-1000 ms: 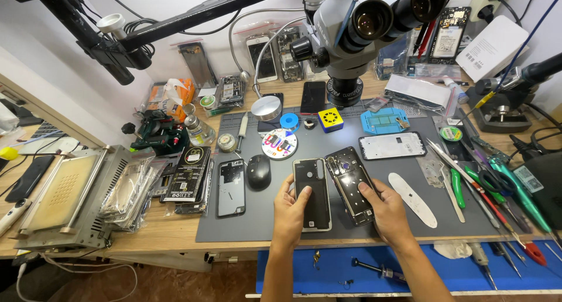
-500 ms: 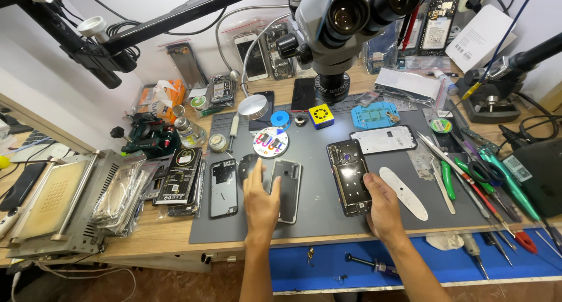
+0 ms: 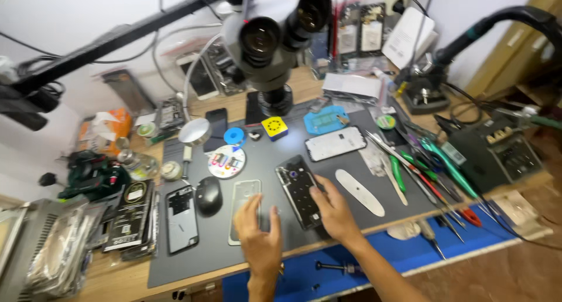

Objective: The person cleans the back of a purple smartphone with a white cloth, then removes the back cover to expose the internal components. They use a syringe-like tool to apply a substance to the phone's interior and later use tweezers to manipulate small parts within the device.

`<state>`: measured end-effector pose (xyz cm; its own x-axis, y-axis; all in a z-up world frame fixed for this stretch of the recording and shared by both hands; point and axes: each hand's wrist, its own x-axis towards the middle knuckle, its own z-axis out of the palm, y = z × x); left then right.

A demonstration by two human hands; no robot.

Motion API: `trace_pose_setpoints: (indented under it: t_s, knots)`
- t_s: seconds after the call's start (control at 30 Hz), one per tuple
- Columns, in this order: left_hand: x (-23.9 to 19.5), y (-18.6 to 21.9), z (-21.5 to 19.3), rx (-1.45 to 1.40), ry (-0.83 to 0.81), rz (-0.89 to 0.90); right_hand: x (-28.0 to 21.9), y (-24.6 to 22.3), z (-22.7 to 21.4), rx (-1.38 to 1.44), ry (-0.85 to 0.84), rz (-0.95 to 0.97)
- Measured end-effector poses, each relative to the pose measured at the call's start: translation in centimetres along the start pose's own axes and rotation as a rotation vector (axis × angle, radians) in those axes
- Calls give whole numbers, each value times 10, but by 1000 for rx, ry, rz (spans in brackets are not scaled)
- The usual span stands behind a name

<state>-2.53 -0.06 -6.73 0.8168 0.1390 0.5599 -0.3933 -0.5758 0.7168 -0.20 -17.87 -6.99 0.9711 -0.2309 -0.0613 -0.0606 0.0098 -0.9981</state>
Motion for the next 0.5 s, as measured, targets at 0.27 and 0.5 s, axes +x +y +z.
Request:
trace_pose_setpoints:
  t_s: [0.27, 0.5]
  knots:
    - [-31, -54, -10, 715, 76, -199, 3, -14, -1, -559, -154, 28]
    - [5, -65, 4, 537, -27, -178, 14, 10, 3, -760, -26, -272]
